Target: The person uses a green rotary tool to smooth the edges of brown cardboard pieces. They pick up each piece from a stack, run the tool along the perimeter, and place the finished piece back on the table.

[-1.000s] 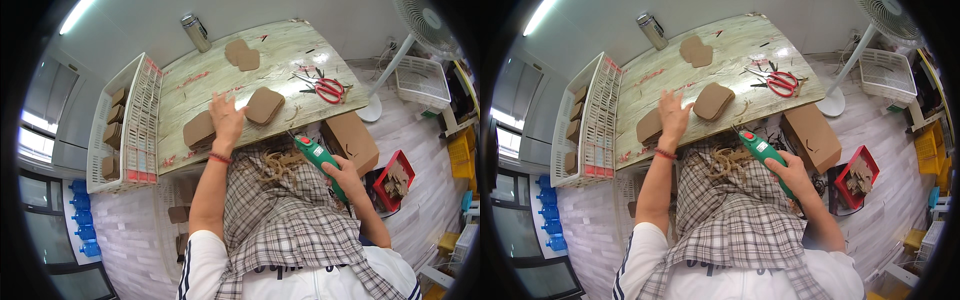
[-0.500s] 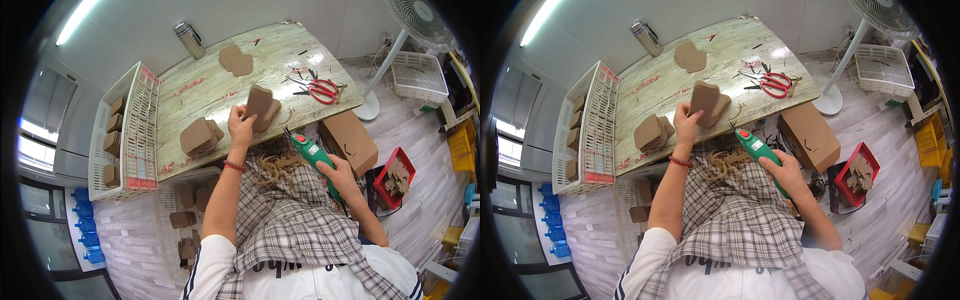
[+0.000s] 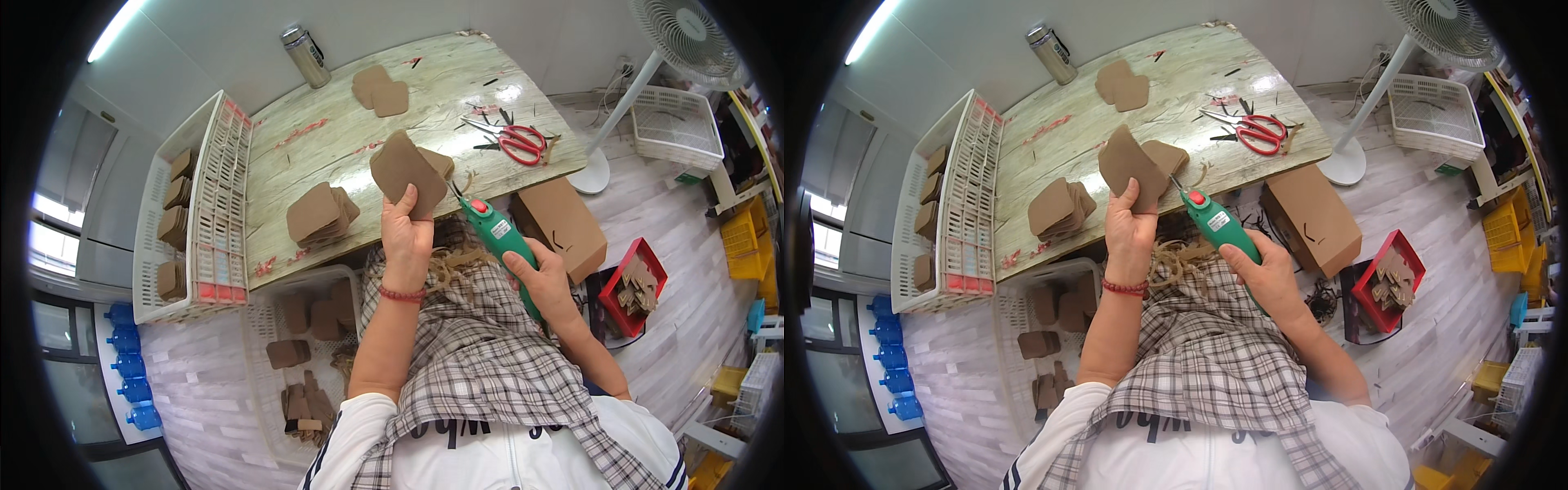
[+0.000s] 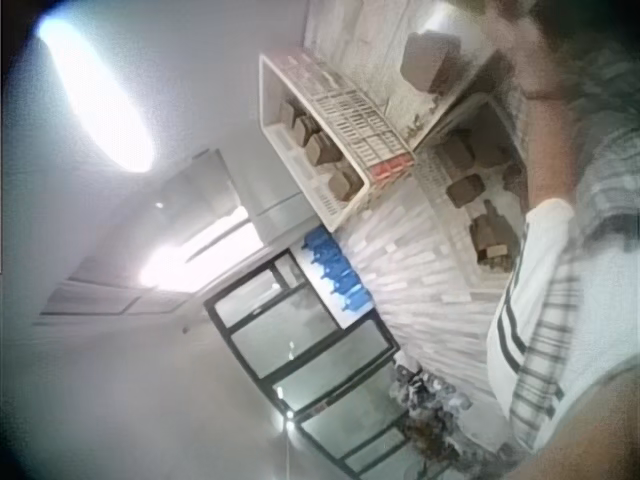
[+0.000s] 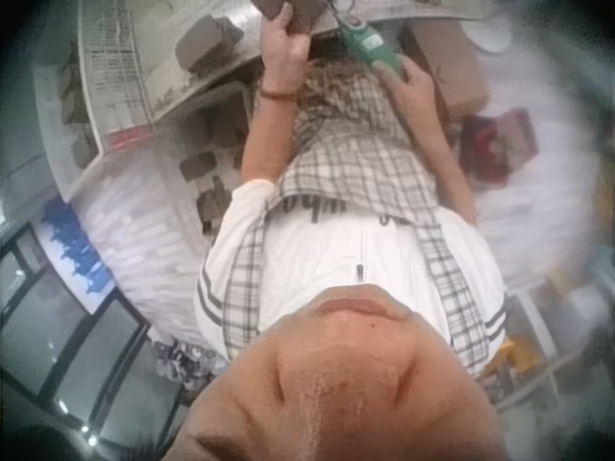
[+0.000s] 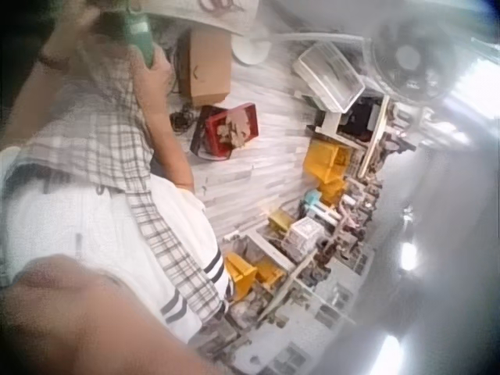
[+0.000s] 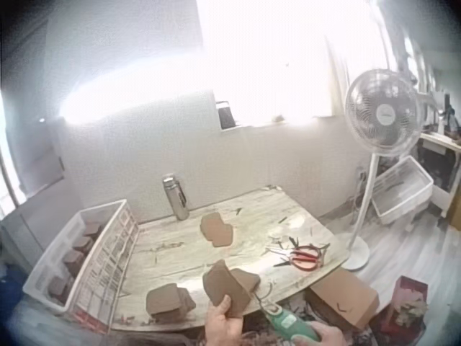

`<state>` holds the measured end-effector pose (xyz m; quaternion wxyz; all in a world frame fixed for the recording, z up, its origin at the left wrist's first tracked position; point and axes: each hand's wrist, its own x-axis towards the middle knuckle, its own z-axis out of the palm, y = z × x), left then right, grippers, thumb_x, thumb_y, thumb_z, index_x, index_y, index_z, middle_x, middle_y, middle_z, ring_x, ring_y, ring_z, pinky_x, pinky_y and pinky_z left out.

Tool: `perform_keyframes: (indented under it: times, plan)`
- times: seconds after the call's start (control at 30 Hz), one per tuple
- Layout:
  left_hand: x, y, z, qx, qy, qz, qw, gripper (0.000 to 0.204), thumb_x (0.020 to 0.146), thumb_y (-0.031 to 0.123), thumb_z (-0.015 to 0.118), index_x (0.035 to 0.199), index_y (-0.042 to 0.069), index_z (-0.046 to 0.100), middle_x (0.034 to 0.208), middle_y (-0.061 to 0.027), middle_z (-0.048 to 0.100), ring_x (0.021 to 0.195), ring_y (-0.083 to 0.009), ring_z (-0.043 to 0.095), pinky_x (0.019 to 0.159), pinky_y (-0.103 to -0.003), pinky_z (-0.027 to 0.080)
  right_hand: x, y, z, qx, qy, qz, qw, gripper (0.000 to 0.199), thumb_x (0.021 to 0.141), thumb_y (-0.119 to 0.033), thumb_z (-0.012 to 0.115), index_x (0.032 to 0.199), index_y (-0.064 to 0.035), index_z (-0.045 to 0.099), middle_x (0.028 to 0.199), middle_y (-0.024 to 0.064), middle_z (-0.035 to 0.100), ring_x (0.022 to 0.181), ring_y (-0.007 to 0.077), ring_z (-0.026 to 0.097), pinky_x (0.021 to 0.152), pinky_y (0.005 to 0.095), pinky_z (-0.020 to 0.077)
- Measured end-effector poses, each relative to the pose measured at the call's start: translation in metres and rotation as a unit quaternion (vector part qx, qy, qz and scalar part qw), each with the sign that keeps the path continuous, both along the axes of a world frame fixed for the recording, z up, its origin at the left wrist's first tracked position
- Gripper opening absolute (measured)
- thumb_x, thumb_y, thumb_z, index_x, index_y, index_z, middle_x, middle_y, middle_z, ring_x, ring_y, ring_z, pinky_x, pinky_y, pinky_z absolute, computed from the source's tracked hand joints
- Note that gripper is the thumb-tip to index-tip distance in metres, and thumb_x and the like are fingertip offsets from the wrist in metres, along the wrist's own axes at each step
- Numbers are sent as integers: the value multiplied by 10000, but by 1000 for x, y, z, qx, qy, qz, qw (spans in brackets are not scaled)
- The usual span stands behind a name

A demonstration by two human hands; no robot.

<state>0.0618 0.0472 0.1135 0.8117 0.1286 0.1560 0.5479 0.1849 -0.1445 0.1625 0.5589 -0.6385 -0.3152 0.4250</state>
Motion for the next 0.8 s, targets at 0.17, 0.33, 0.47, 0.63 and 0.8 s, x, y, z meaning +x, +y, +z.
perform_keyframes:
  times: [0.17, 0.33, 0.47, 0.63, 0.8]
  plan:
    - [1, -3, 3, -6, -26, -12, 1000, 373, 893, -59, 576, 1246, 35, 499, 1239, -90, 580, 1153, -241, 563, 1032, -388, 467, -5, -3, 9, 8, -1, 2, 1000, 347, 900, -252, 678, 1115, 15, 624, 726, -11, 573, 590, 45, 507, 537, 209, 423]
    - [-2, -14, 14, -2, -25, -19, 1000, 385, 901, -57, 562, 1270, 30, 490, 1263, -103, 567, 1170, -260, 552, 1039, -404, 462, -10, -4, 24, 20, -10, 4, 1000, 330, 900, -256, 678, 1078, 19, 631, 715, -9, 571, 579, 49, 511, 531, 215, 428]
    - [-6, -24, 22, 54, -12, -46, 997, 366, 924, -43, 519, 1277, 45, 485, 1268, -102, 563, 1163, -251, 566, 1016, -401, 484, -12, -4, 30, 36, -26, 5, 999, 328, 900, -261, 678, 1057, 25, 632, 707, -2, 573, 577, 54, 518, 528, 222, 433]
    - [-10, -38, 31, 99, 4, -68, 993, 373, 927, -43, 508, 1283, 67, 482, 1259, -102, 577, 1160, -241, 575, 1006, -400, 494, -14, -2, 35, 46, -35, 2, 998, 325, 902, -263, 676, 1046, 25, 633, 709, 0, 576, 576, 55, 517, 528, 221, 432]
    - [-12, -43, 21, 103, 21, -56, 993, 404, 910, -65, 532, 1287, 73, 482, 1238, -91, 590, 1126, -223, 593, 955, -371, 517, -15, -1, 41, 63, -25, 0, 998, 324, 904, -268, 674, 1050, 18, 631, 709, 0, 577, 575, 53, 510, 528, 215, 426]
